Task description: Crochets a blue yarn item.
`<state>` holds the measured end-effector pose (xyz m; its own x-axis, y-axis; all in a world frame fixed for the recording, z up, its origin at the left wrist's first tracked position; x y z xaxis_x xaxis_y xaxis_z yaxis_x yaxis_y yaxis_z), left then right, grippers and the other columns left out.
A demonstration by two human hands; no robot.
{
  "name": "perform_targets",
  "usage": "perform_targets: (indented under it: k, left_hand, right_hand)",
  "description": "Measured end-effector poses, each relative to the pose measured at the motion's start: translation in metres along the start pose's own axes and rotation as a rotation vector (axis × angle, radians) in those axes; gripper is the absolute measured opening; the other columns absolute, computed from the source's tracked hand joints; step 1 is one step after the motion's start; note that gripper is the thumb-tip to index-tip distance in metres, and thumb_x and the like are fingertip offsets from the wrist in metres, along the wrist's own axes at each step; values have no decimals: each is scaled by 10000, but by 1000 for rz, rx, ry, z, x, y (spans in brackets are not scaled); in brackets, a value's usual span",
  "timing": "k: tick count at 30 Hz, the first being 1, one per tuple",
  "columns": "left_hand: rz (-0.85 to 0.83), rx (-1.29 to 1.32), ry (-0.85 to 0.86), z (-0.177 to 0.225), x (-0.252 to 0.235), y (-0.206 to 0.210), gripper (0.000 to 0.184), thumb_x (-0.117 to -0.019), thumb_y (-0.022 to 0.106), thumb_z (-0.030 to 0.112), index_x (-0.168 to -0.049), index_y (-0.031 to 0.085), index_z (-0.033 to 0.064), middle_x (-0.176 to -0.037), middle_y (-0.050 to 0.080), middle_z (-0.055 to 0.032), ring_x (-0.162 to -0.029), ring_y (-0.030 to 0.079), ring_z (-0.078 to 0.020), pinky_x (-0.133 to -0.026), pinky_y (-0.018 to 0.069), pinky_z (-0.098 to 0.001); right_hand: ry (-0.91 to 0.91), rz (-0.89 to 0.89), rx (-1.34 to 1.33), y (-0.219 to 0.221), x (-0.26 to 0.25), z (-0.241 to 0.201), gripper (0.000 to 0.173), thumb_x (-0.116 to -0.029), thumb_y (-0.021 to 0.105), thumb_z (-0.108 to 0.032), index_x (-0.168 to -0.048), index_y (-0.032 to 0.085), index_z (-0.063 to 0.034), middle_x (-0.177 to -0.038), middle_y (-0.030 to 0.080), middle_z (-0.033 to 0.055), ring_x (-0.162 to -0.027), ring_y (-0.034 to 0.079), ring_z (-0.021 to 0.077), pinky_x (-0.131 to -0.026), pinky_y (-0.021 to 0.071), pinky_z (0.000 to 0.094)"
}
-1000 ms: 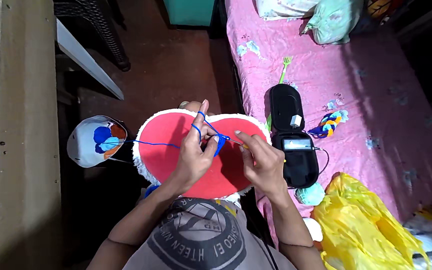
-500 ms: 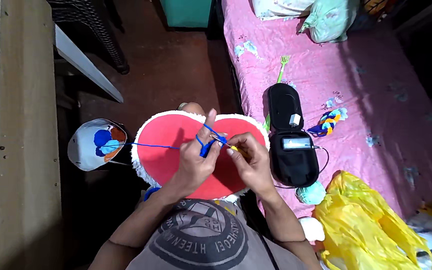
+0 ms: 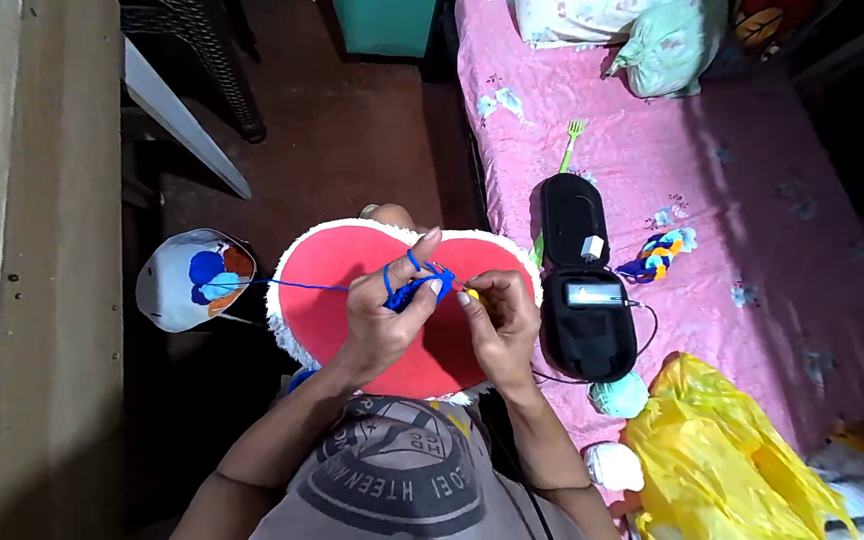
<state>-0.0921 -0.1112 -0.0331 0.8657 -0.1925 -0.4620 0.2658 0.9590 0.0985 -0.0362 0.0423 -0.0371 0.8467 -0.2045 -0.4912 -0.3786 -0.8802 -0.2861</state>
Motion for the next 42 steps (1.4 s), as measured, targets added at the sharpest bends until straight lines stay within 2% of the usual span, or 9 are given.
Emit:
perform_targets:
  k: [5, 8, 11, 15, 17, 22, 26, 30, 42]
  left_hand:
    - [-62, 26, -45, 0, -6, -4, 645, -842, 625, -95, -1470, 514, 3, -896, 727, 10, -740, 658, -12, -698, 565, -167]
    - [-84, 54, -107, -4, -7, -1, 739, -849, 631, -99, -1544, 423, 40, -838, 718, 24, -696, 640, -12, -658, 544, -155]
    - [-71, 77, -159, -7, -6, 1, 760, -864, 633, -104, -1566, 395, 63, -852, 721, 17, -696, 647, -25, -657, 548, -163]
    - [-62, -210, 40, 3, -2, 5, 608, -892, 624, -36, -1482, 475, -41, -895, 745, -60, -752, 678, -32, -698, 563, -180]
    - [-57, -317, 144, 8, 3, 10, 485, -944, 607, 0, -1424, 542, -24, -920, 750, -107, -803, 705, -66, -746, 577, -213]
    - [25, -48, 114, 10, 5, 4, 504, -942, 628, -3, -1415, 578, 163, -961, 733, 9, -830, 681, -22, -761, 571, -193]
    - [24, 63, 30, 8, 2, 0, 569, -899, 630, -46, -1424, 605, 173, -961, 744, 29, -812, 679, -7, -747, 571, -181]
    - [-29, 35, 25, 6, -1, 0, 548, -876, 621, -67, -1399, 619, 98, -949, 735, 19, -802, 669, -4, -750, 568, -176]
    - [-115, 29, -45, 0, -12, -6, 445, -857, 584, -73, -1285, 681, 3, -870, 716, 31, -684, 604, 32, -649, 528, -138]
  right_hand:
    - [-77, -43, 74, 1, 0, -2, 88, -947, 623, -41, -933, 638, 45, -835, 678, 79, -753, 637, 5, -693, 536, 130]
    - [129, -98, -223, 2, -2, 12, 83, -907, 640, 21, -979, 632, -19, -881, 692, -8, -754, 633, -28, -691, 548, 132]
    - [329, -129, -475, 7, -1, 24, 166, -884, 630, 64, -981, 642, -70, -866, 703, -31, -641, 567, -39, -563, 462, 127]
    - [171, -141, -148, 4, -5, 5, 45, -896, 642, 14, -940, 650, 10, -852, 687, 5, -756, 635, -21, -699, 549, 135]
    - [179, -140, -110, 5, -8, 1, 33, -893, 644, 0, -924, 651, 8, -811, 672, 7, -714, 620, -21, -668, 542, 133]
    - [440, -185, -842, 23, -2, 25, 120, -895, 674, 6, -977, 681, -81, -836, 685, 7, -582, 519, -28, -513, 413, 134]
    - [122, -27, -393, 5, 0, 13, 82, -910, 673, 1, -968, 673, -57, -914, 709, -9, -797, 657, -8, -702, 566, 149]
    - [-130, 18, -13, -3, 0, -5, 53, -921, 643, -7, -894, 648, 38, -847, 678, 78, -785, 650, 17, -696, 546, 131]
    - [-207, -60, 116, -3, -2, -7, 78, -933, 637, -20, -881, 654, 35, -843, 671, 105, -742, 634, 38, -652, 525, 128]
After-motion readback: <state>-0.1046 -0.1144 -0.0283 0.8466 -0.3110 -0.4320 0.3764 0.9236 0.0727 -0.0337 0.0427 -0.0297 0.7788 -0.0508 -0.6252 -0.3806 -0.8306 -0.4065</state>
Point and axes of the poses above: each hand's wrist, its own x-axis away from the middle knuckle, its own y-axis out of the palm, z = x × y, the point moved 9 cm from there along -x, towards the middle knuckle
